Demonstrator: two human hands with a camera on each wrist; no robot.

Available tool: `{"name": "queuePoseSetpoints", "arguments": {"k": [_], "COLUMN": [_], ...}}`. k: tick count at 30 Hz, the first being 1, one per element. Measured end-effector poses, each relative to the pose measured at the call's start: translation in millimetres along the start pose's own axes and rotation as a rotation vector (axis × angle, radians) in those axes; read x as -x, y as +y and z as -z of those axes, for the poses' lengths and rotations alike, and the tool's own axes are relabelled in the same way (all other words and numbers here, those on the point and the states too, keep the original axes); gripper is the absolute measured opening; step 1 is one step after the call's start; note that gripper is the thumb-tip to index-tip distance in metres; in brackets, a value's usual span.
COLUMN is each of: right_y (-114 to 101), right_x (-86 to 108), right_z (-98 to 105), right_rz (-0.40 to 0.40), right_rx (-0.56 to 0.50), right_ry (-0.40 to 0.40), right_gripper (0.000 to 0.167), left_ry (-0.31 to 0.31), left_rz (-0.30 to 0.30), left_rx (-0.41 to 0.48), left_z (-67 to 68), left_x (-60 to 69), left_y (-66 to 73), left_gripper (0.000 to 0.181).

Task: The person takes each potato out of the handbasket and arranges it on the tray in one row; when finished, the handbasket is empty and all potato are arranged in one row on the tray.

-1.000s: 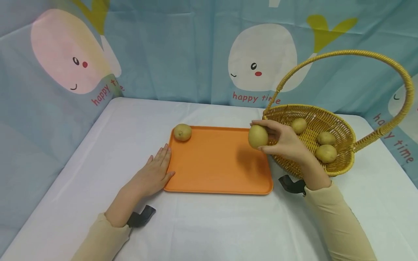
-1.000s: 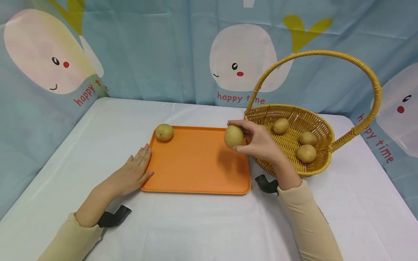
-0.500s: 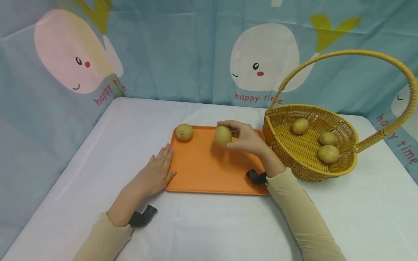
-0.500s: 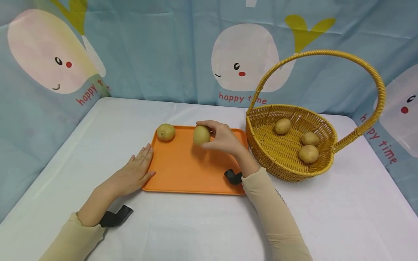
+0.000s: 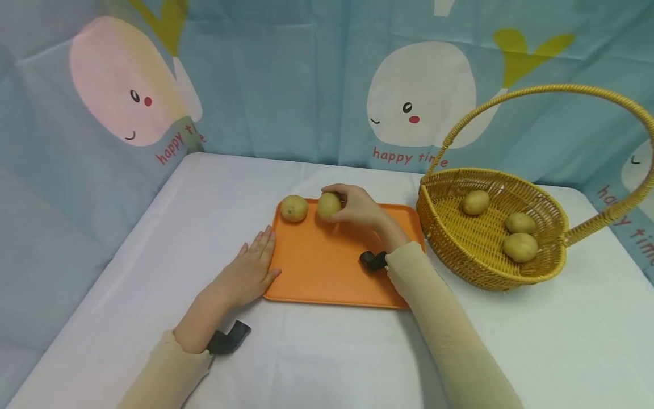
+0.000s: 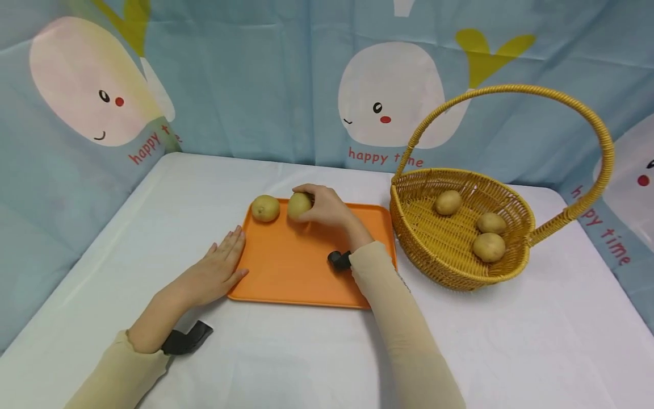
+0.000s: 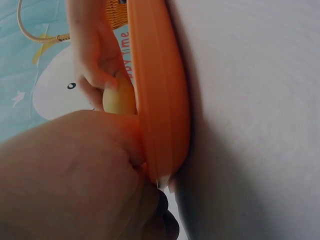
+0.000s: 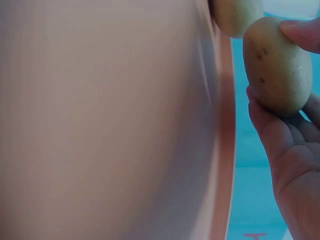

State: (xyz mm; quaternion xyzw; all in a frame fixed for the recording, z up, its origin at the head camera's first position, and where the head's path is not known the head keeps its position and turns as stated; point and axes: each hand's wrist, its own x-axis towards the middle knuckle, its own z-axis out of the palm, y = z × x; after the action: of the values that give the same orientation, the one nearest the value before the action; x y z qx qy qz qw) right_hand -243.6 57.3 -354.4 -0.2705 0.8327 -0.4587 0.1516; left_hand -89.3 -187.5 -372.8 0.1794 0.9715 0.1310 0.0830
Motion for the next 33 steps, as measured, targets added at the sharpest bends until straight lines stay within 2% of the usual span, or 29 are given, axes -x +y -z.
{"name": "queuePoseSetpoints", "arguments": {"k": [8, 17, 25, 28, 33], "right_y": [1.1, 0.7, -6.4, -6.4, -2.1], "right_x": [-14.8, -16.0, -15.5, -14.2, -10.9], "right_z": [-5.9, -6.9, -4.7, -2.9, 1.2], "right_rz": [-0.043, -0.051, -0.019, -0.033, -0.067], "right_rx": [0.09, 0.07, 0.23, 0.21, 0.111], "right_ry": [-0.053, -0.089, -0.112, -0.104, -0.102], "right_gripper": [0.059, 0.065, 0.069, 0.068, 0.064], "left_ry": [0.002, -0.005, -0.001, -0.003, -0.003], "left_rz": [-0.007, -0.005, -0.006, -0.002, 0.001], "left_rx": [-0.001, -0.005, -0.001, -0.002, -0.005], "left_z": [-0.6, 1.8, 1.9, 1.5, 0.9], "left_x": [-1.2, -0.7, -0.4, -0.4, -0.3], "left_y": [1.9, 4.5, 4.4, 4.3, 3.9], "left_gripper": [0.069, 0.069, 0.069, 0.069, 0.069]}}
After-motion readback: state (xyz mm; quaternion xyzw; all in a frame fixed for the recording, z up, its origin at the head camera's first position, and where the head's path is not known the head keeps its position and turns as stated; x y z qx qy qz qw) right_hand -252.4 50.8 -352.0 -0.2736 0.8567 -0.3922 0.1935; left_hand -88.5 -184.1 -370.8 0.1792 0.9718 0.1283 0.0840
